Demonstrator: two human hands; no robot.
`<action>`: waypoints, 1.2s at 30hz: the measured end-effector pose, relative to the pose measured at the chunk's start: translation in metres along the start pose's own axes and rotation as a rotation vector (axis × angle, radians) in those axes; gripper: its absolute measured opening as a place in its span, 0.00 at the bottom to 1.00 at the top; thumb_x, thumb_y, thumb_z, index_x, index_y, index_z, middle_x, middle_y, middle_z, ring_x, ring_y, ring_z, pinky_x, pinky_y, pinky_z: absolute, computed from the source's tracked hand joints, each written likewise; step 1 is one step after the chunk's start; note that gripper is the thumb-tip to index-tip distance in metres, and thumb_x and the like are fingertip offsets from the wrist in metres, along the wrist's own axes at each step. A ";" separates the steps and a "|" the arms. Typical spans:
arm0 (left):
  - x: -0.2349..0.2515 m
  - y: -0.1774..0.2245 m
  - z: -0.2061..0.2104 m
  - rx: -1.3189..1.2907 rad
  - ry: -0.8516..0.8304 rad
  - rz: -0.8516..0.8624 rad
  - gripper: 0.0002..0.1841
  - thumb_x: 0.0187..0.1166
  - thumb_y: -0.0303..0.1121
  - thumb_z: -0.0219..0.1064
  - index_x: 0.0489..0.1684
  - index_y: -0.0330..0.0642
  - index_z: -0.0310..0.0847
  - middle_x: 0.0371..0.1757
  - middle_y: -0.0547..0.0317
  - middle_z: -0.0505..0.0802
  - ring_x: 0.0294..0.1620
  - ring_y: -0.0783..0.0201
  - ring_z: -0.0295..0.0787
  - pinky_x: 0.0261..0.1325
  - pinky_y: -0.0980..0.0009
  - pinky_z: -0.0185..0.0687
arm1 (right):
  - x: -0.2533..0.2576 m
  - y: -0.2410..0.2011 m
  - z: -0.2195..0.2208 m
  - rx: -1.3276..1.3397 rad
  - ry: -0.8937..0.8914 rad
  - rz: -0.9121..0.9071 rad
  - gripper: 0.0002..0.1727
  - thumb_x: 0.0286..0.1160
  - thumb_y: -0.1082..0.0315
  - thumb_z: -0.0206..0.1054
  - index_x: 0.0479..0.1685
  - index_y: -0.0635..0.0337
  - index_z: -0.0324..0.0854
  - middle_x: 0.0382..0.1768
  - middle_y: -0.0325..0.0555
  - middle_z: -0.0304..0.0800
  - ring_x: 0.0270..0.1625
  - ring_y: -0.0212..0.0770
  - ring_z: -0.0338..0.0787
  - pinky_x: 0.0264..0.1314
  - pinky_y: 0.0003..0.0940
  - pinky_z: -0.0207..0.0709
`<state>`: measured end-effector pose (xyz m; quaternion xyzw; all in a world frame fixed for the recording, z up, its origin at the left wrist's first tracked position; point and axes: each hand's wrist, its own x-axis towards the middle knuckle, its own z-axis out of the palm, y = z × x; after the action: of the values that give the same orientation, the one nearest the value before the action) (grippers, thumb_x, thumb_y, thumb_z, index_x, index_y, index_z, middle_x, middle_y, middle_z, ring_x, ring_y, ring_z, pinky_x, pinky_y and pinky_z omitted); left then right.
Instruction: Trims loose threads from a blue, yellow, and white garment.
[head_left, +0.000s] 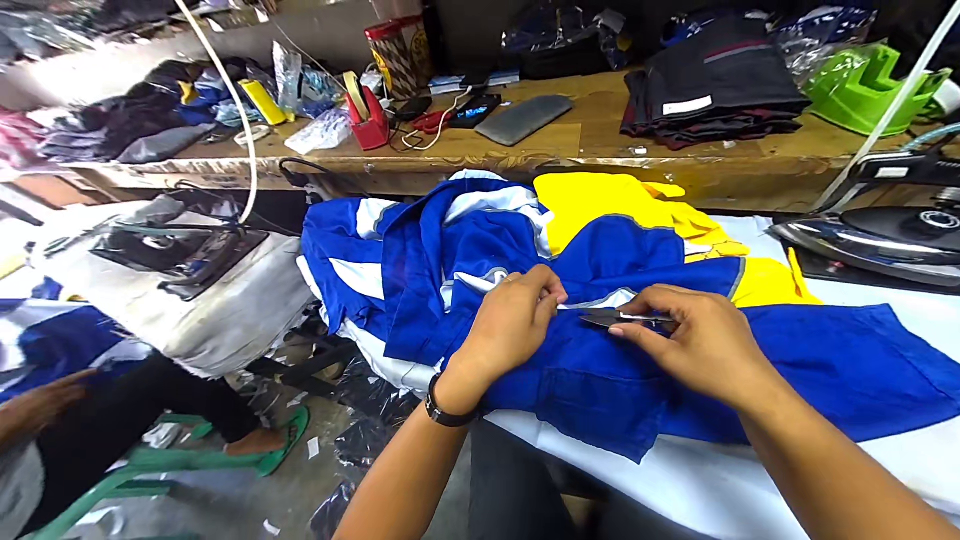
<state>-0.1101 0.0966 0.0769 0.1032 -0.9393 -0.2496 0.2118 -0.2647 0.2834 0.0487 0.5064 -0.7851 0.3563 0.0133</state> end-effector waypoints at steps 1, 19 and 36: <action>-0.004 -0.003 -0.003 -0.064 0.056 -0.015 0.05 0.86 0.29 0.61 0.45 0.39 0.83 0.31 0.58 0.88 0.32 0.64 0.87 0.41 0.63 0.85 | 0.001 -0.003 0.002 0.022 0.007 -0.006 0.16 0.69 0.46 0.73 0.38 0.47 0.91 0.36 0.32 0.90 0.35 0.35 0.86 0.34 0.48 0.74; -0.026 -0.033 -0.018 -0.176 0.198 0.018 0.05 0.85 0.29 0.61 0.44 0.41 0.82 0.33 0.62 0.87 0.32 0.71 0.82 0.37 0.73 0.80 | 0.022 -0.027 0.042 0.020 -0.044 -0.139 0.17 0.73 0.44 0.68 0.38 0.45 0.93 0.34 0.32 0.92 0.33 0.36 0.86 0.35 0.50 0.74; -0.042 -0.043 -0.014 0.308 0.161 0.140 0.06 0.78 0.36 0.70 0.34 0.48 0.89 0.33 0.63 0.90 0.45 0.56 0.85 0.48 0.58 0.76 | 0.018 -0.030 0.045 -0.063 -0.073 -0.138 0.19 0.71 0.44 0.68 0.40 0.48 0.93 0.34 0.36 0.92 0.32 0.40 0.87 0.33 0.50 0.73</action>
<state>-0.0625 0.0667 0.0516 0.0885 -0.9512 -0.0784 0.2850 -0.2344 0.2366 0.0383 0.5713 -0.7591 0.3111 0.0252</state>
